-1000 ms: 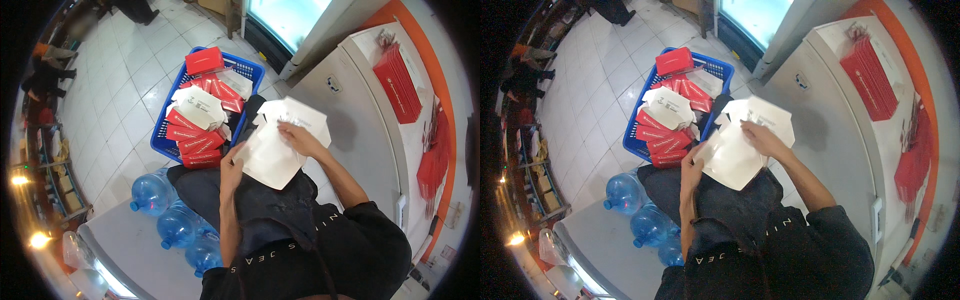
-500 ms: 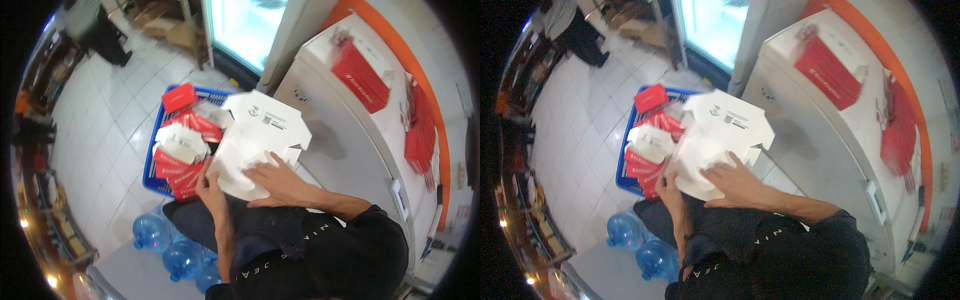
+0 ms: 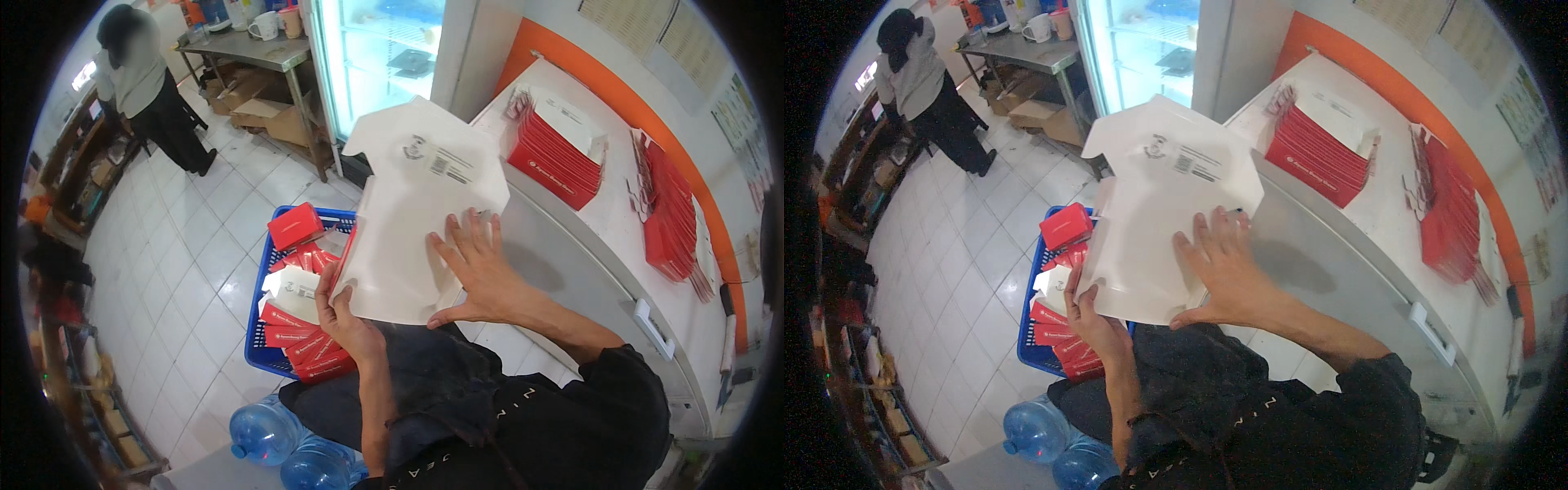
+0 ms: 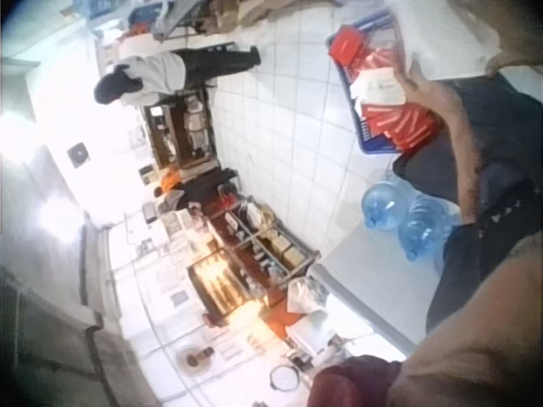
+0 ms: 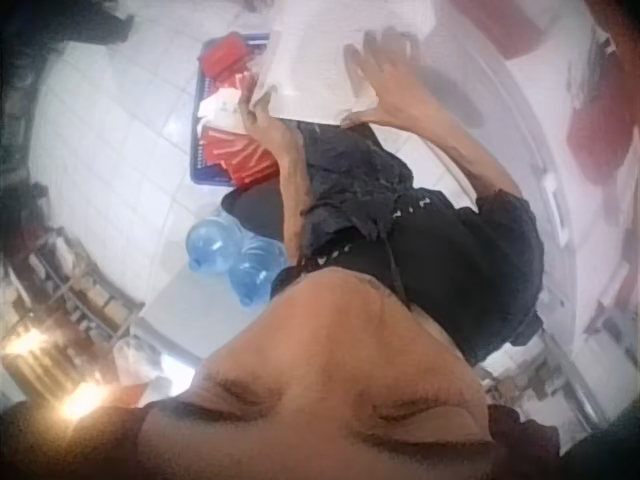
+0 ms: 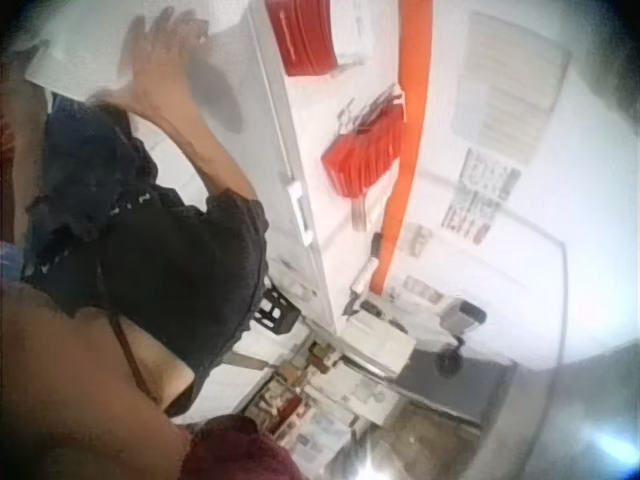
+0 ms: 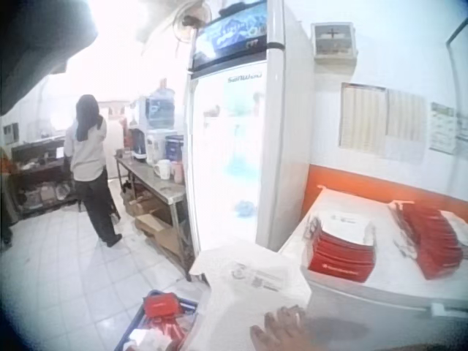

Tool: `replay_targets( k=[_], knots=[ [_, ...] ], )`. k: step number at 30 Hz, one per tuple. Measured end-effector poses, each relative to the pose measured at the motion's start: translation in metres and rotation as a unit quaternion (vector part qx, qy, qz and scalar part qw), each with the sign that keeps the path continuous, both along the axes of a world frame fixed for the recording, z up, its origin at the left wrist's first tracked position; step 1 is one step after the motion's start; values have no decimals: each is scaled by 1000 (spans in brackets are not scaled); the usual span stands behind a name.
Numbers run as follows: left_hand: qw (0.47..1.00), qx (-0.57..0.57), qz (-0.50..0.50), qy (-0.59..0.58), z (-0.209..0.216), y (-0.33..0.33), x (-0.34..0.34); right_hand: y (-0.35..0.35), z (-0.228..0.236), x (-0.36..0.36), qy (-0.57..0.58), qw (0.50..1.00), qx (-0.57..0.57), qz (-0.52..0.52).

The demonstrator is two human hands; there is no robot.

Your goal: The person repeatedly picks flat-packed red and white cardboard boxes from a blue basket, folds them into shape, and stacks them on a nearby counter. The process is continuous and repetitive throughout the clip.

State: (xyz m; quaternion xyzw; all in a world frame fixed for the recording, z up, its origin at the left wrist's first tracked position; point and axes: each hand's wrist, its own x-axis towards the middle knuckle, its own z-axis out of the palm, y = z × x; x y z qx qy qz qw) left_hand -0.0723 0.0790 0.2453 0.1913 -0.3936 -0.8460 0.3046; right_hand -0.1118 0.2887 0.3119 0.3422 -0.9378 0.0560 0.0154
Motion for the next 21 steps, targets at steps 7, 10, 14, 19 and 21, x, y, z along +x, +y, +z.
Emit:
replay_targets(
  k=[7, 10, 14, 19, 21],
  knots=[
    [999, -44, -2, 15, 22, 27, -13, -14, 33, 17, 42, 991, 124, -7],
    [994, -80, -63, 34, 35, 29, -29, -14, 66, 5, 104, 989, 99, -25],
    [988, 14, -122, 91, 82, 45, -43, 13, 71, -23, 190, 982, 14, -11],
    [973, -30, -213, 81, 102, 49, -56, 31, 90, -40, 255, 966, -5, -32],
    [968, -43, -228, 98, 101, 55, -65, 39, 95, -47, 299, 953, 38, -19]
  ],
)
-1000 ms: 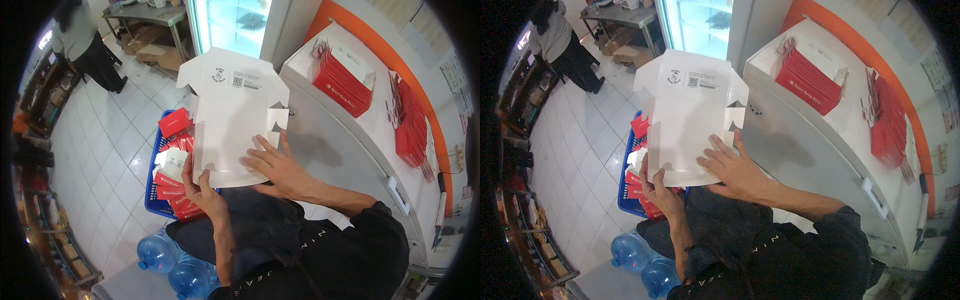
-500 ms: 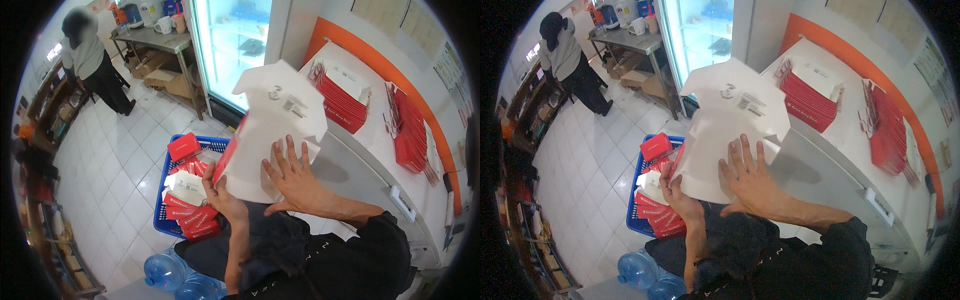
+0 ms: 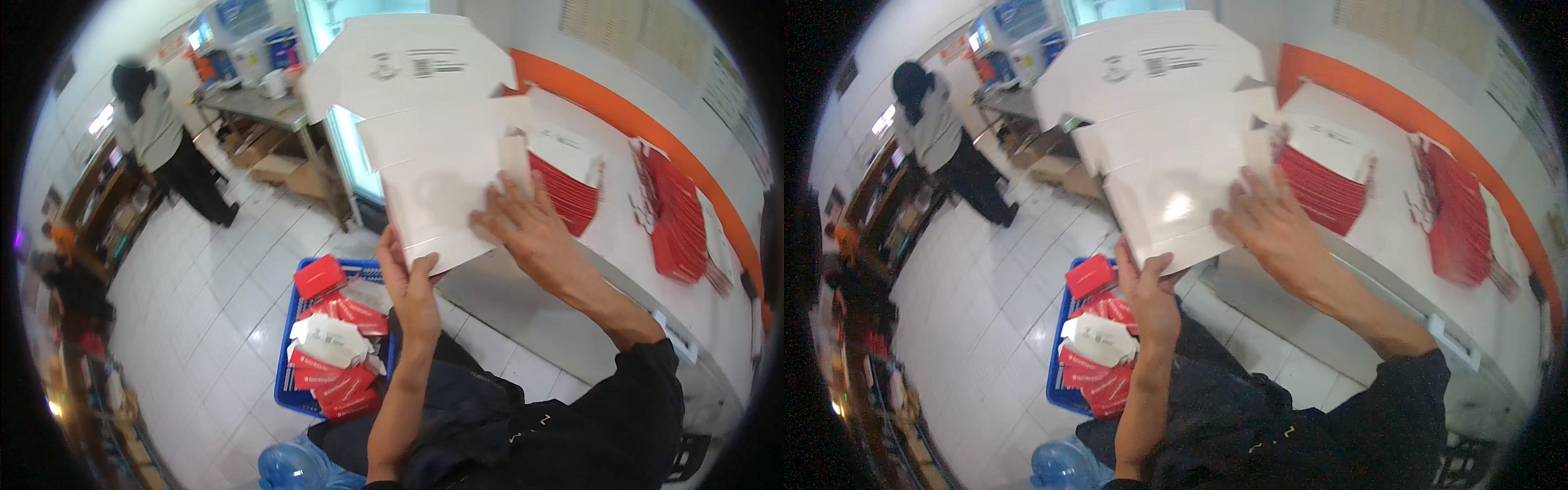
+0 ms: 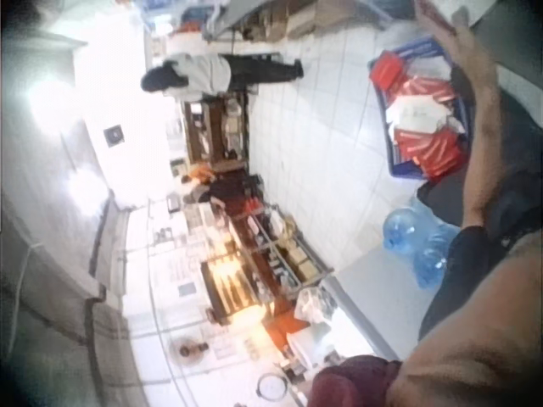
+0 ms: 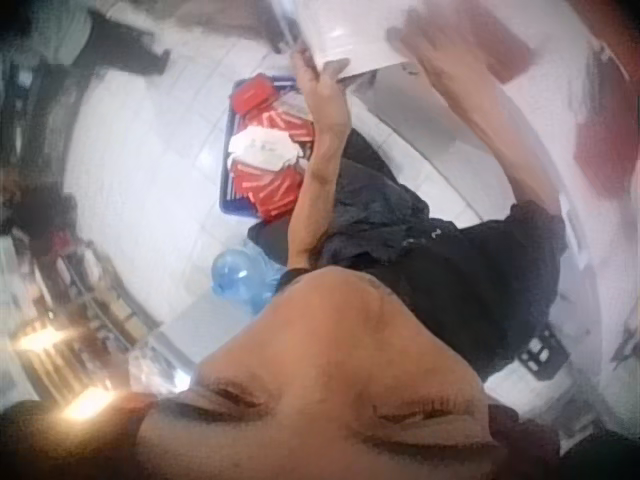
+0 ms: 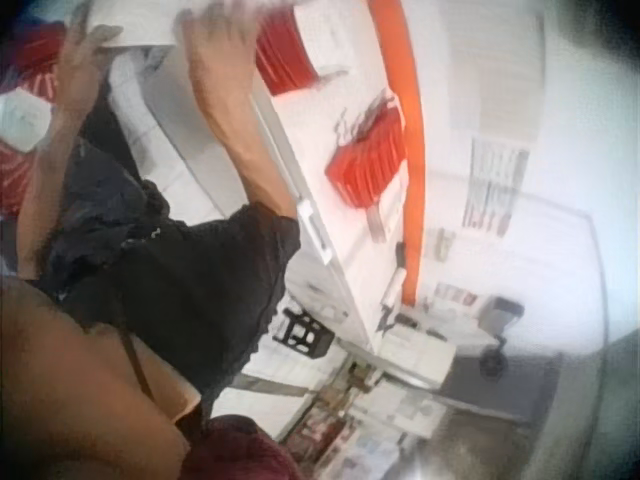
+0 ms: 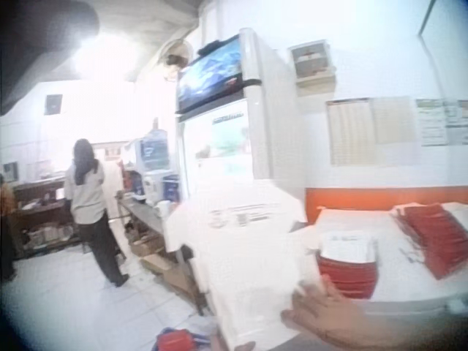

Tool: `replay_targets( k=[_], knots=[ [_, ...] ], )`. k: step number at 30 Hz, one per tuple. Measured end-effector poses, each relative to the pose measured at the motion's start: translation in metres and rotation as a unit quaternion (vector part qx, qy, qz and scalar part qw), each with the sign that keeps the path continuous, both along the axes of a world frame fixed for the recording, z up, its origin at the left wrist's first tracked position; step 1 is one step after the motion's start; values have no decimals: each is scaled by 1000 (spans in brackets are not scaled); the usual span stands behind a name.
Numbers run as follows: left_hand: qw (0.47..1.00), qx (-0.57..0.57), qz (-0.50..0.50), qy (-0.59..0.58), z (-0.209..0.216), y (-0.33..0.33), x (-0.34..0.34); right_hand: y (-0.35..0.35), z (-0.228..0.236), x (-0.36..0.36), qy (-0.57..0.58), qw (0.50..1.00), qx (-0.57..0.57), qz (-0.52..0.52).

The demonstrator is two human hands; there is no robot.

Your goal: The person repeatedly picks flat-packed red and white cardboard boxes from a blue basket, folds them into shape, and stacks them on a nearby counter. The process is continuous and repetitive throughout the clip.

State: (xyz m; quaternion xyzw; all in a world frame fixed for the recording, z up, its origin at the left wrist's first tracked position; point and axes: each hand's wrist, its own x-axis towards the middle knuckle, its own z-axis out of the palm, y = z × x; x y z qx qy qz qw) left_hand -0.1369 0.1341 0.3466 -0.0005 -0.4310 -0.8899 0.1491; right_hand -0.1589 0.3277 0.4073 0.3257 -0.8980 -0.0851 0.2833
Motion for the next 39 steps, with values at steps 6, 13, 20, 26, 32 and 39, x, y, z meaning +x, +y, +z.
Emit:
replay_targets(
  k=[6, 13, 20, 26, 32, 39],
  knots=[
    [991, -70, -92, 68, 28, 29, -32, 46, 15, -24, 11, 994, -112, 7],
    [895, -397, -136, 154, 8, 57, -58, 149, 28, -88, -45, 949, -121, -288],
    [721, -618, -59, 309, -26, 107, -85, 210, -15, -135, -198, 931, -3, -307],
    [661, -670, -28, 337, -52, 134, -108, 193, 23, -164, -575, 799, 25, -175],
    [646, -679, 45, 346, -66, 142, -106, 234, 2, -199, -419, 874, -138, -203],
    [658, -683, 26, 315, -67, 144, -94, 237, -66, -209, -487, 828, 0, -278]
  ],
)
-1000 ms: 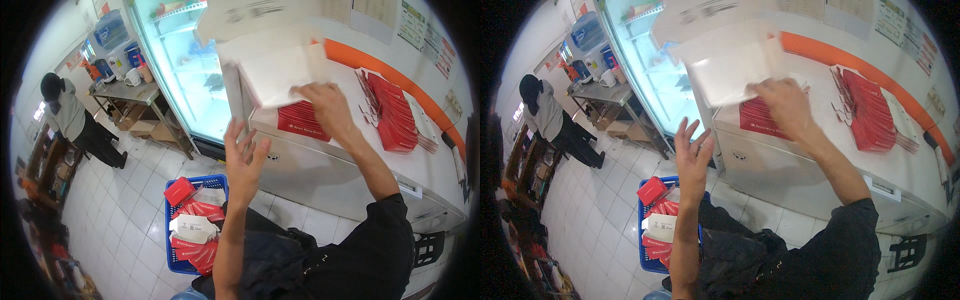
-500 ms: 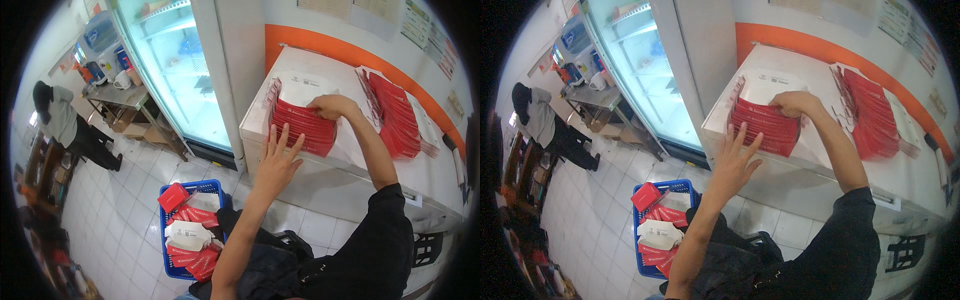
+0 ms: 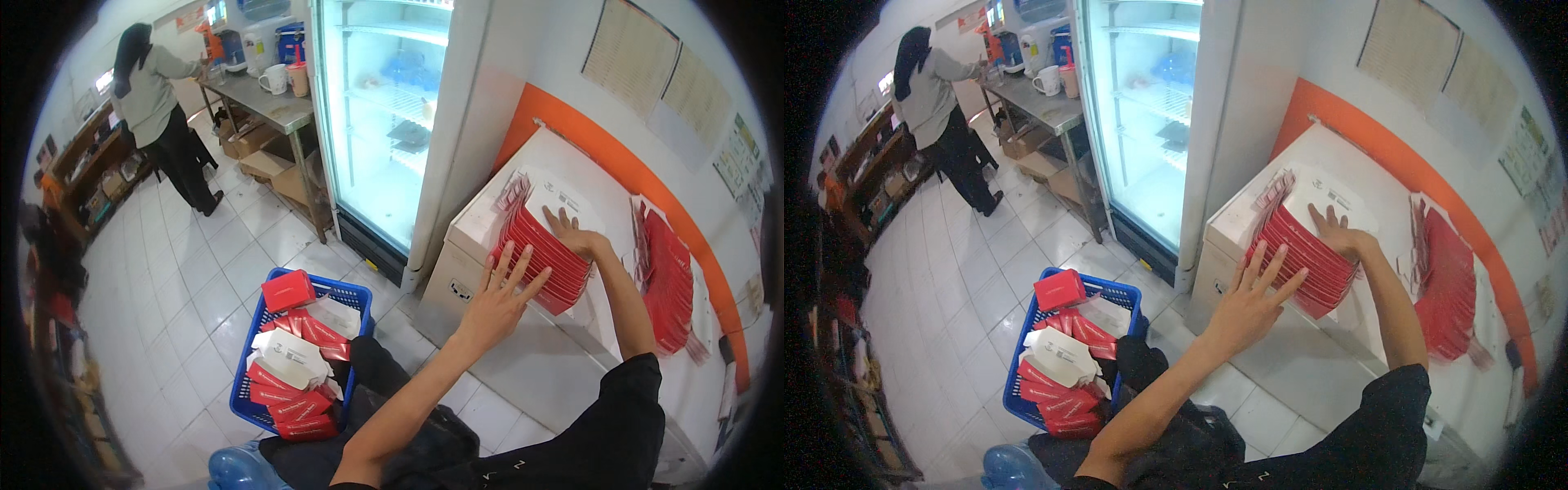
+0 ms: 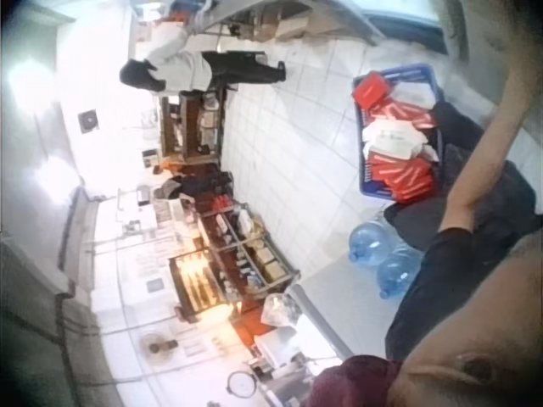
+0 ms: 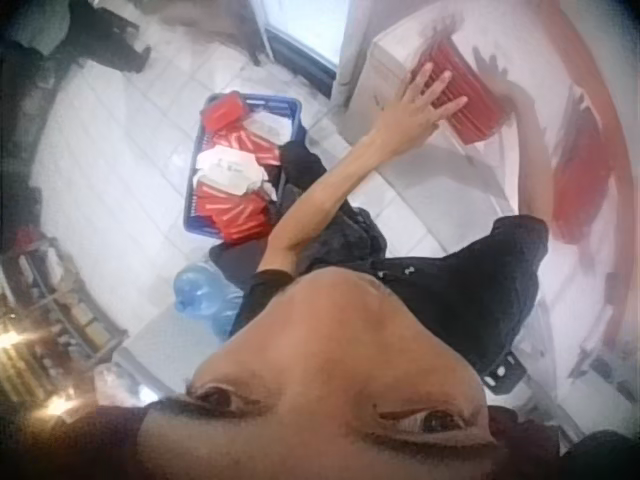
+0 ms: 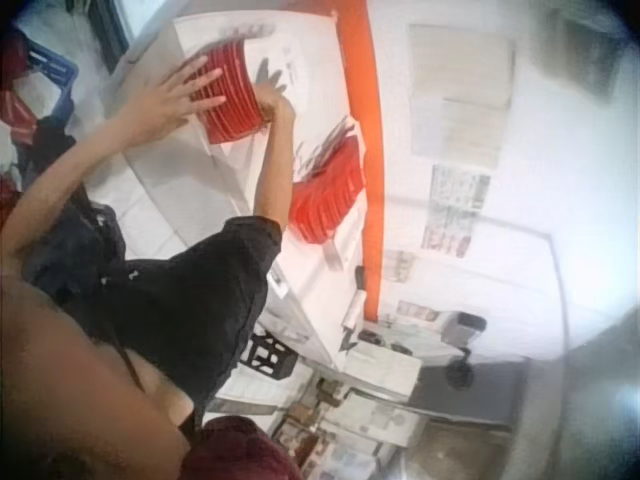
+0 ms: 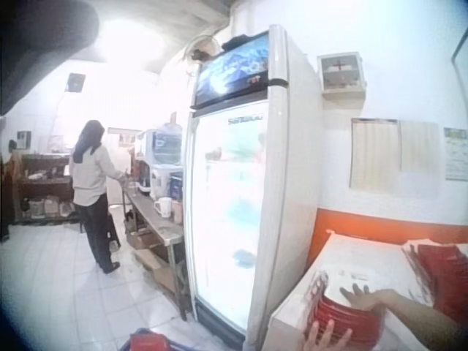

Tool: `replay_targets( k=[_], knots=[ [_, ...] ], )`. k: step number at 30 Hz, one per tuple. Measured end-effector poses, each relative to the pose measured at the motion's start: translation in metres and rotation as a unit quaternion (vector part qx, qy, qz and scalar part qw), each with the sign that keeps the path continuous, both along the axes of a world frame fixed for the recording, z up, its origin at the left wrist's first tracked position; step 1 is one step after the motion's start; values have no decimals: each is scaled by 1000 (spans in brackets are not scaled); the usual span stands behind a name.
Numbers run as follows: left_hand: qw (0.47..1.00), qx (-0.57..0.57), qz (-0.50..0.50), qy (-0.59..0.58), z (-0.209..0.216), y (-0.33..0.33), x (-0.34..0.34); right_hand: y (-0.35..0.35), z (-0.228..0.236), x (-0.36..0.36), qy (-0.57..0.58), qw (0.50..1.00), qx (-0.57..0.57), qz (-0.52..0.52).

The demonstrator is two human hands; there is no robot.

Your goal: The person repeatedly picks flat-packed red and white cardboard boxes from a blue basket, folds them into shape, and stacks them on a nearby counter. The process is continuous and repetitive throughout the clip.

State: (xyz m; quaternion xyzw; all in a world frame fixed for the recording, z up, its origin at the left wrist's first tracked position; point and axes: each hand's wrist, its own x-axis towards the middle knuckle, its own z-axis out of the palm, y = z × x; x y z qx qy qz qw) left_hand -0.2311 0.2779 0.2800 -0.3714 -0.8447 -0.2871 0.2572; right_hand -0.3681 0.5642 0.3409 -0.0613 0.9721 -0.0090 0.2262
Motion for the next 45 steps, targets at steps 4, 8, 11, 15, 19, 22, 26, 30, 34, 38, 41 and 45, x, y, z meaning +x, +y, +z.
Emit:
replay_targets(
  k=[4, 8, 11, 15, 19, 22, 26, 30, 34, 38, 41, 45],
  knots=[
    [999, 7, -4, -40, -4, -18, 16, -1, 5, -2, -15, 999, -19, -22],
    [983, 101, 45, -149, -54, -74, 48, 45, 25, -2, 187, 947, -250, -75],
    [913, 184, 211, -295, -145, -182, 86, -59, 54, 46, 444, 840, -306, -55],
    [783, 82, 491, -373, -260, -294, 152, -138, 58, 125, 533, 795, -287, 23],
    [759, 105, 510, -390, -293, -345, 176, -183, 11, 175, 498, 812, -246, 178],
    [762, 88, 520, -377, -303, -356, 171, -228, -38, 206, 392, 864, -276, 151],
    [761, 44, 555, -333, -298, -356, 153, -267, -89, 244, 242, 913, -289, 156],
    [799, 1, 527, -290, -314, -364, 131, -293, -107, 265, 112, 925, -324, 165],
    [784, 91, 470, -394, -327, -360, 106, -300, -109, 261, 78, 930, -332, 134],
    [677, 23, 426, -599, -349, -366, 108, -297, -106, 254, 77, 945, -306, 84],
    [726, -10, 424, -542, -401, -371, 149, -294, -106, 252, 77, 957, -270, 66],
    [697, -73, 433, -567, -381, -368, 141, -297, -114, 264, 61, 952, -294, 63]
  ],
)
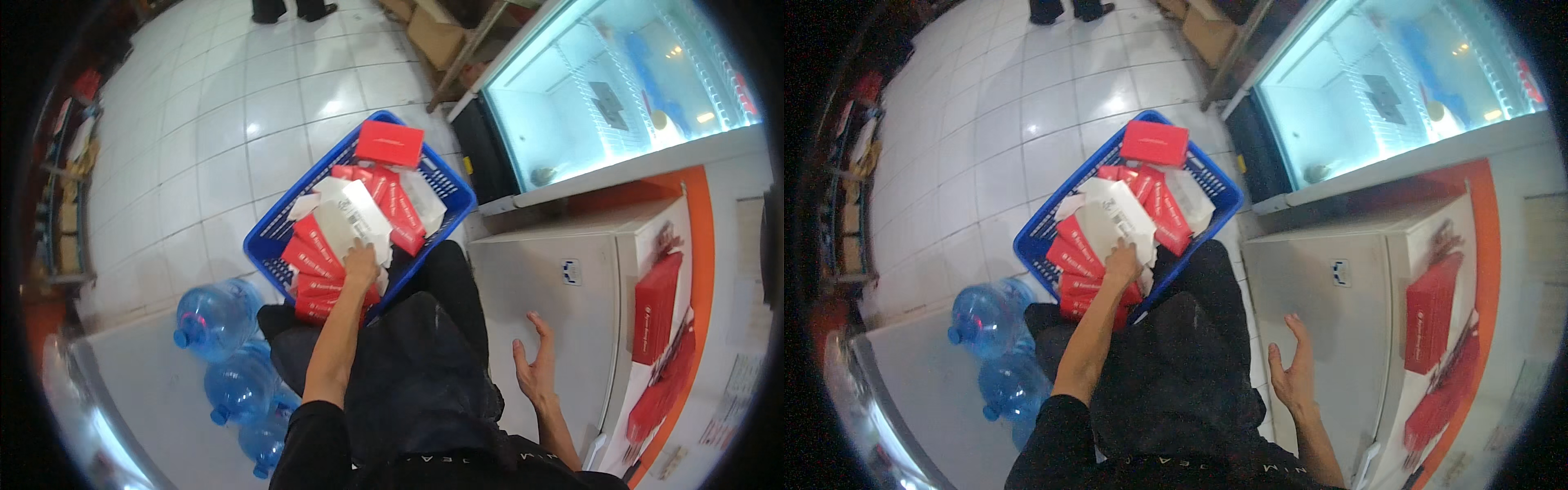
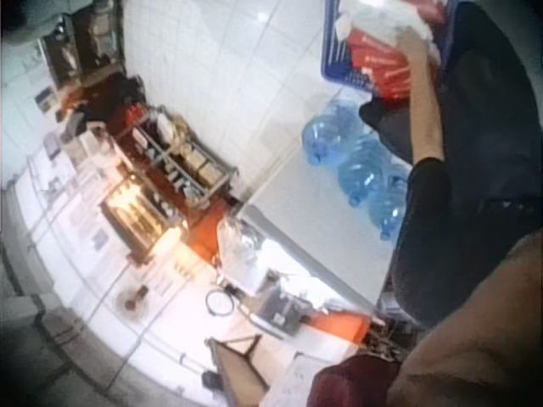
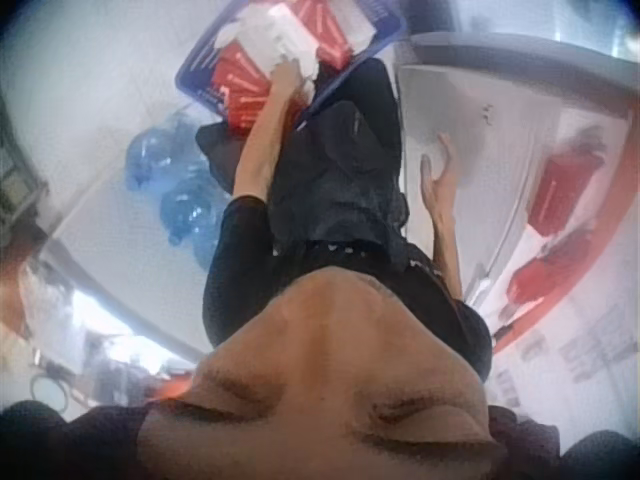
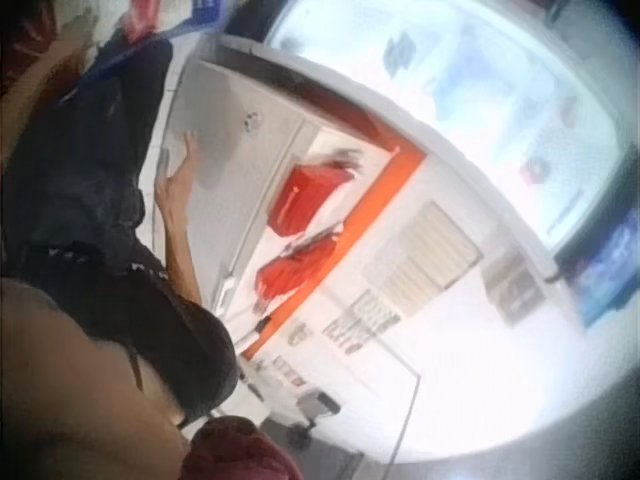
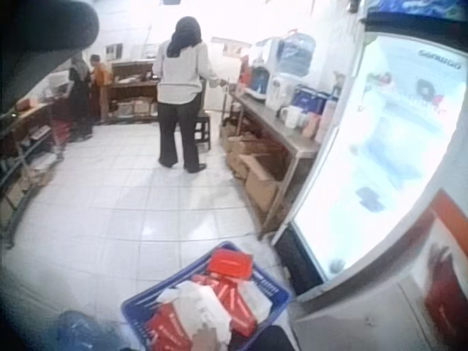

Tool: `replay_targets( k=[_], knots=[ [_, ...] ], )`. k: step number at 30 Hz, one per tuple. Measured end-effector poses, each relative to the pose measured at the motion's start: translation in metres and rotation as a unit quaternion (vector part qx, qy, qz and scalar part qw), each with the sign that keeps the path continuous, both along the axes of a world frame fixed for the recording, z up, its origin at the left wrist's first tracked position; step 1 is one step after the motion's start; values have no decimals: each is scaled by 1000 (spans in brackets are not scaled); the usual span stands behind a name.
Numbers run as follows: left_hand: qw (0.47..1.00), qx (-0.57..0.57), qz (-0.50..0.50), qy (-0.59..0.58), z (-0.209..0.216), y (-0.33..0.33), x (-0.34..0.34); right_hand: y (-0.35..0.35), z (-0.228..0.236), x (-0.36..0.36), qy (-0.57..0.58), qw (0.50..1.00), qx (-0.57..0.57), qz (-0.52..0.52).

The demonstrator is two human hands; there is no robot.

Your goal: The person repeatedly picks flat-packed red and white cardboard boxes from a blue basket, folds them into shape, and stacks them on a nearby counter. The process is continuous and repetitive throughout the clip.

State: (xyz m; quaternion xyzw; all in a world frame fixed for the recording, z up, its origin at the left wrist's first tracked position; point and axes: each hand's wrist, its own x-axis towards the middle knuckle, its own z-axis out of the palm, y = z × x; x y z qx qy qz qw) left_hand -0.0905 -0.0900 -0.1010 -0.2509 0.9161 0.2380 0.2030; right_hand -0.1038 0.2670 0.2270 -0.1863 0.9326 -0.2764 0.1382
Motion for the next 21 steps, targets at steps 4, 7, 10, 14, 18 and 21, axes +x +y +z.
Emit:
replay_targets(
  k=[4, 7, 10, 14, 18, 21],
  knots=[
    [997, -16, -68, -15, 24, 3, -2, -5, 3, 2, -6, 1000, 14, 27],
    [989, -64, -106, 80, 41, -8, 4, -2, 1, 1, -8, 1000, 3, 30],
    [947, -165, -250, 115, 71, -47, 10, 3, 3, -5, 9, 1000, -20, 8],
    [949, -155, -273, -30, 95, -96, 28, -2, 1, -4, 16, 998, -59, 25],
    [977, -52, -202, 33, 123, -124, 38, -10, 3, 0, 13, 992, -106, 65],
    [975, -4, -139, 175, 155, -109, 42, -16, 5, 4, 28, 987, -122, 97]
  ],
)
